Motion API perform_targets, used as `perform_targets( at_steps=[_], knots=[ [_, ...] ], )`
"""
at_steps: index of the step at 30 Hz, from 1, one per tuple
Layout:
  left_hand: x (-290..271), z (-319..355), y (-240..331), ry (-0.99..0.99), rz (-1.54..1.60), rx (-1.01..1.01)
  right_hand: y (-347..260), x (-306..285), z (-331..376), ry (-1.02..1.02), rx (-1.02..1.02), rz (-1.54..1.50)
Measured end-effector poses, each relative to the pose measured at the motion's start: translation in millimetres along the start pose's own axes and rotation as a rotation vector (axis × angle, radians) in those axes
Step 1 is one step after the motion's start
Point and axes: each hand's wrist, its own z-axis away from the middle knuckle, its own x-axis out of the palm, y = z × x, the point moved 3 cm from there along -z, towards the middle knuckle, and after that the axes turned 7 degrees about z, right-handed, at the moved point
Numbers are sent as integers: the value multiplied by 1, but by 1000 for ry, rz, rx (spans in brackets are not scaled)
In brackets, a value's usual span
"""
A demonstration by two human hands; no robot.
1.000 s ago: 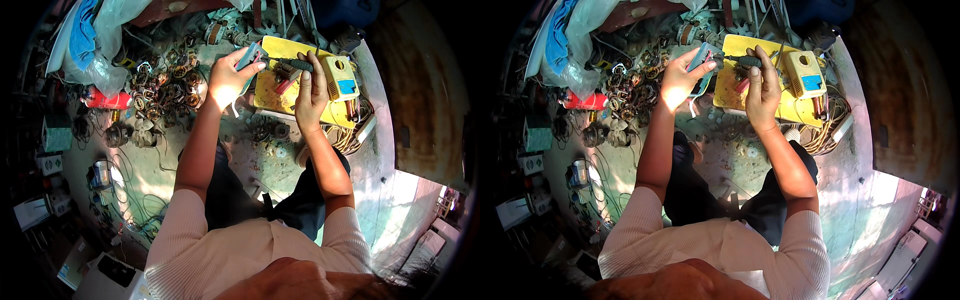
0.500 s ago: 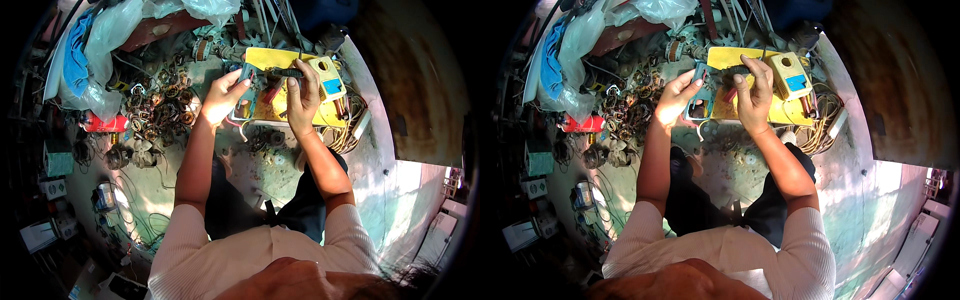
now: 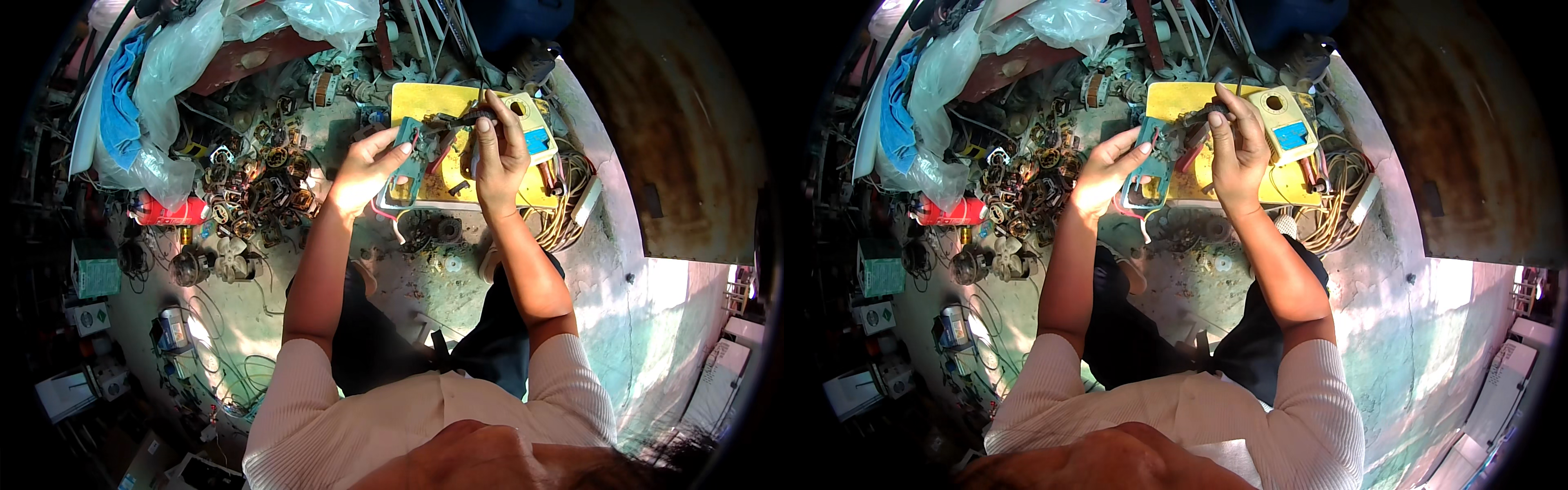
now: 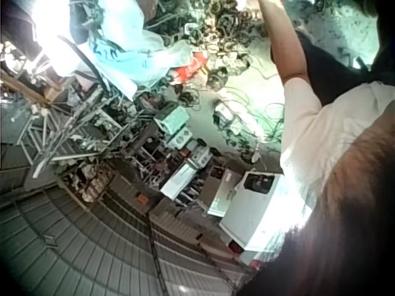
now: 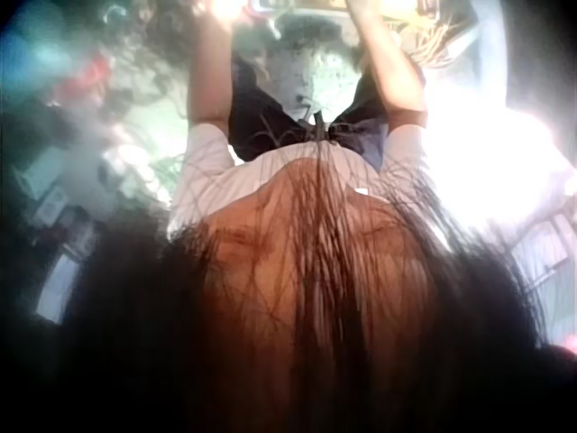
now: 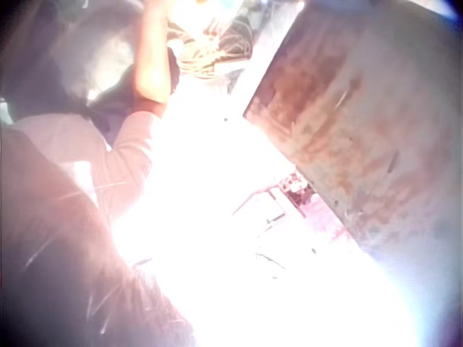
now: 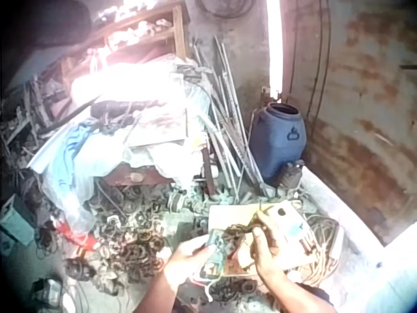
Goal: The person uses a screwdriver to remove a small internal component from a motor housing and then separates the copper wire coil from the metal core by hand.
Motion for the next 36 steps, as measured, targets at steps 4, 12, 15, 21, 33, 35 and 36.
perform_targets(
  at_steps=[4, 12, 15, 21, 33, 35, 36],
  knots=[
    [2, -1, -3, -32, 9, -28, -3, 2, -9, -37, 18, -145],
    [7, -1, -9, -80, -8, -34, 2, -8, -19, -120, 145, -110],
    [8, 0, -8, -73, -35, -51, 5, -10, -18, -138, 212, -135],
    [12, 1, -7, -50, 8, -64, 6, -9, -15, -102, 163, -56],
    [11, -1, -7, -51, 54, -45, 2, -5, -14, -1, 222, -328],
    [8, -1, -7, -43, 47, -39, -4, -14, -19, -8, 339, -343],
    [9, -1, -7, -38, 41, -47, 3, -17, -20, -132, 429, -252]
  ],
)
